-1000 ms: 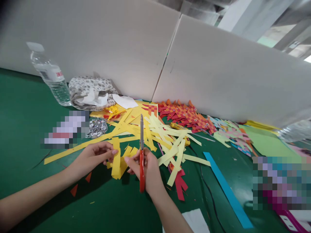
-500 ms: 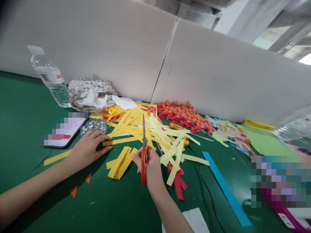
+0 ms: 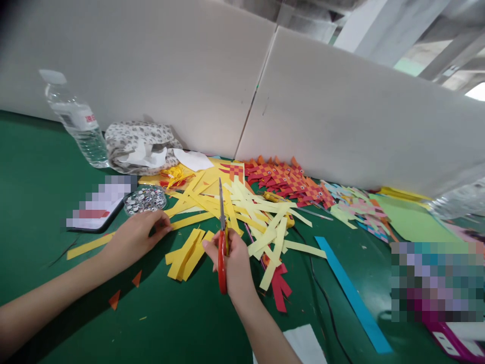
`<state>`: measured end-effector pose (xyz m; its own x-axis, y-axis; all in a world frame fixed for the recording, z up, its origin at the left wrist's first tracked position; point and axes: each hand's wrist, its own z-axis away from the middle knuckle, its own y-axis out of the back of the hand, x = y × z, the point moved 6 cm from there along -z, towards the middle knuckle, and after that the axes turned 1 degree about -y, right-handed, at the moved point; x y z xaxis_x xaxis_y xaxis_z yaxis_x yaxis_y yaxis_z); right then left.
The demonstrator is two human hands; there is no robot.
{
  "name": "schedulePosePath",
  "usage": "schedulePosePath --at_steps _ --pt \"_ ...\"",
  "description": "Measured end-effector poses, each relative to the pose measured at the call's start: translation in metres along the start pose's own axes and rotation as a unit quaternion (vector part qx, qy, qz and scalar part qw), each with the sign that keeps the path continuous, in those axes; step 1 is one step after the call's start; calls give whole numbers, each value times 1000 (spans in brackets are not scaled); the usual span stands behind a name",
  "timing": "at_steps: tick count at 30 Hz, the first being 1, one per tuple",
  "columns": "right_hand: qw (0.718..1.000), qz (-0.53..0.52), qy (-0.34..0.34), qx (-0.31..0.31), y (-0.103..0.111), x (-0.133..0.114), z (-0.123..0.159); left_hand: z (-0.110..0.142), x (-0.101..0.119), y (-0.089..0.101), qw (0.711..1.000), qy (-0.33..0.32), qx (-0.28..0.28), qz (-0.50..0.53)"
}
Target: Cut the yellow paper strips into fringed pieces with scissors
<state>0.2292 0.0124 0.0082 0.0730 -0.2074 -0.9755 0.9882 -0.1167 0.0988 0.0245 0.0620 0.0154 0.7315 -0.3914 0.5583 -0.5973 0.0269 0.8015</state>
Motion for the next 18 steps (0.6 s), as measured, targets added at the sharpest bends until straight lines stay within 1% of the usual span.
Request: schedulePosePath --at_steps 2,4,6,8,10,13,16,18 --pt "1000 -5 1 1 0 1 0 1 3 3 997 17 12 79" --pt "1000 -10 3 3 1 1 0 2 6 6 983 29 30 176" --pt "1000 -15 15 12 2 1 -1 3 8 7 960 47 44 272" --pt "999 -16 37 33 4 -1 -3 4 11 6 930 70 42 357" --pt "996 -10 64 60 9 -4 -4 6 15 3 900 89 29 425" --pt "990 22 103 91 14 -8 -4 11 26 -3 867 104 -17 487" --pt "985 63 129 94 14 -10 -2 17 37 -9 838 111 -72 530" --pt "986 62 133 85 11 -10 -2 20 42 -12 821 116 -98 551"
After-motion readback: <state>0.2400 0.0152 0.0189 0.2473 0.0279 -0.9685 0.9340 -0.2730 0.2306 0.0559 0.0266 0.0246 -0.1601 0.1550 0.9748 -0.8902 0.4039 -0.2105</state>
